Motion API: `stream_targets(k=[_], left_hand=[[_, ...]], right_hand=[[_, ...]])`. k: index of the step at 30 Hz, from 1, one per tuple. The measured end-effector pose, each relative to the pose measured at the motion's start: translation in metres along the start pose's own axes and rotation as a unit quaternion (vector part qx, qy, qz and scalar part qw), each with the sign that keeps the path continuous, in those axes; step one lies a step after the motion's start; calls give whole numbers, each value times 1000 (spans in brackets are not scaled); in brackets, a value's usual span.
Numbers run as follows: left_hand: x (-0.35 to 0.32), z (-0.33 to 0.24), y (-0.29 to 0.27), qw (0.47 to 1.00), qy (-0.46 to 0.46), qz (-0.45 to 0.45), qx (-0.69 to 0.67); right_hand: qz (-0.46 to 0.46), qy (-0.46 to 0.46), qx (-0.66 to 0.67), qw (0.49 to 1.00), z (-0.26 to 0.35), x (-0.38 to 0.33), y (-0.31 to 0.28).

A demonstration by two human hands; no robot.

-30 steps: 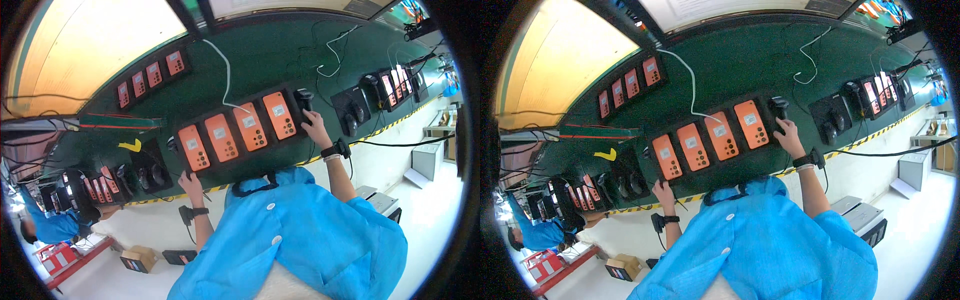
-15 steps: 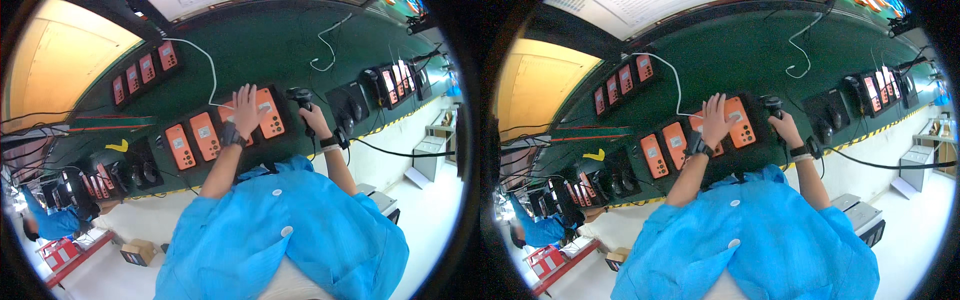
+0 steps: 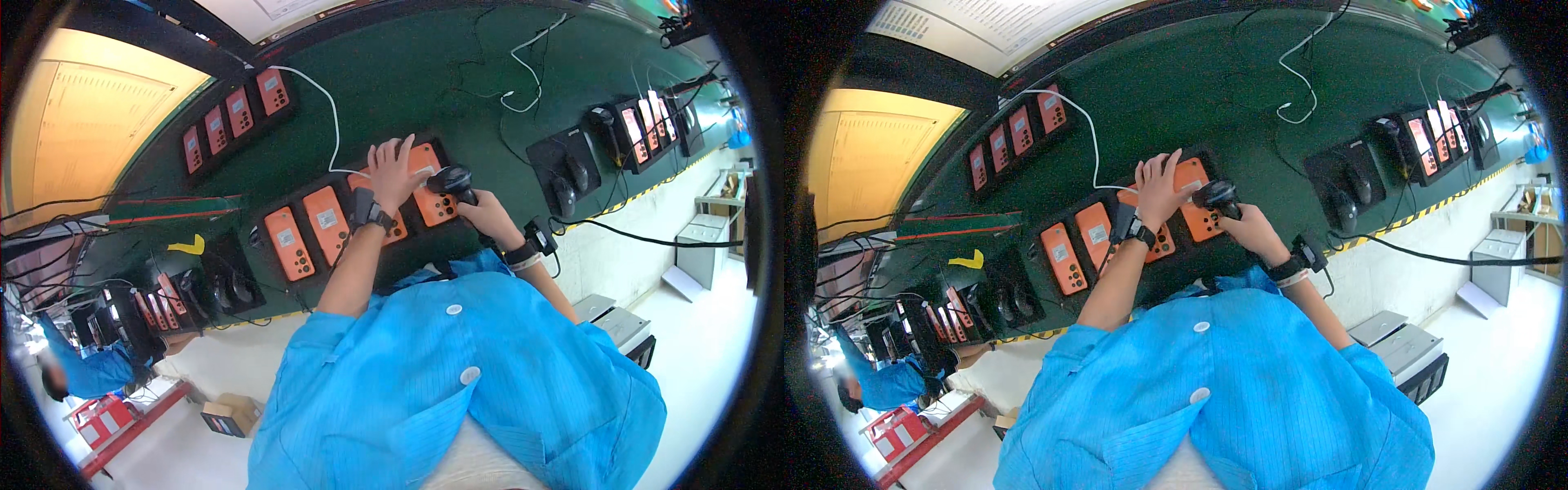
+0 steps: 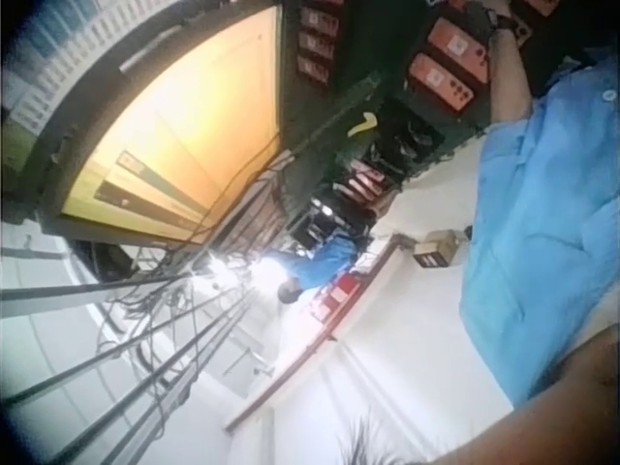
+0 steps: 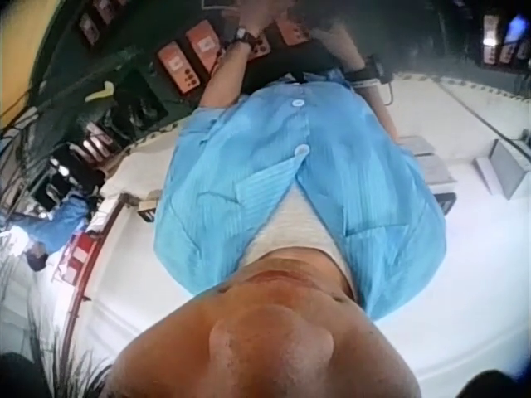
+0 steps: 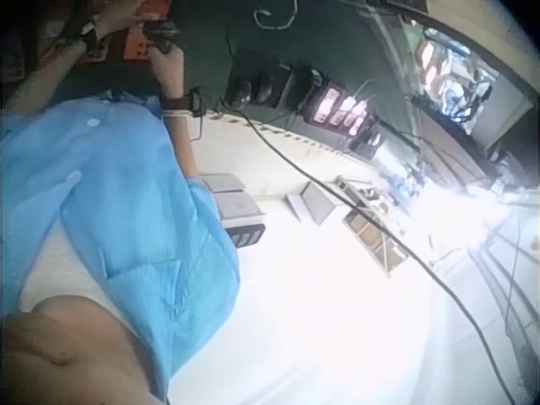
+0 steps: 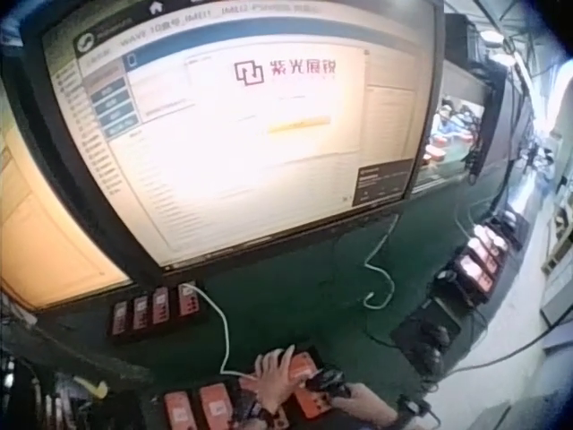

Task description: The recorder is testing orange electronic devices by scanning them and plugging in cables on a factory production line.

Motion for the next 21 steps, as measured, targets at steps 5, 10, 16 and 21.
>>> stream_targets(k=[5,10,16,21], left_hand=[[-2,1,-4,998,26,-29,43],[2,-3,-8,1000,-2,21,6],[-6,-21,-29,999,-24,-30,-33],[-50,-24,-25,977,-146,47,-147]], right_hand=[[-8,-2,34,999,13,-2,4],[-29,27,88,995,-14,13,-20],[-194,-26,-34,980,-36,62,-72],[-120,-30,-15,992,-60,123,-74]])
Point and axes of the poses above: each hand's wrist, its own x-axis towards the middle knuckle, its own y-axis out of the palm, z = x × y, the point moved 9 cm from there along x, towards the middle knuckle, and after that the axes turned 7 degrees about -z, right-handed, at the moved point
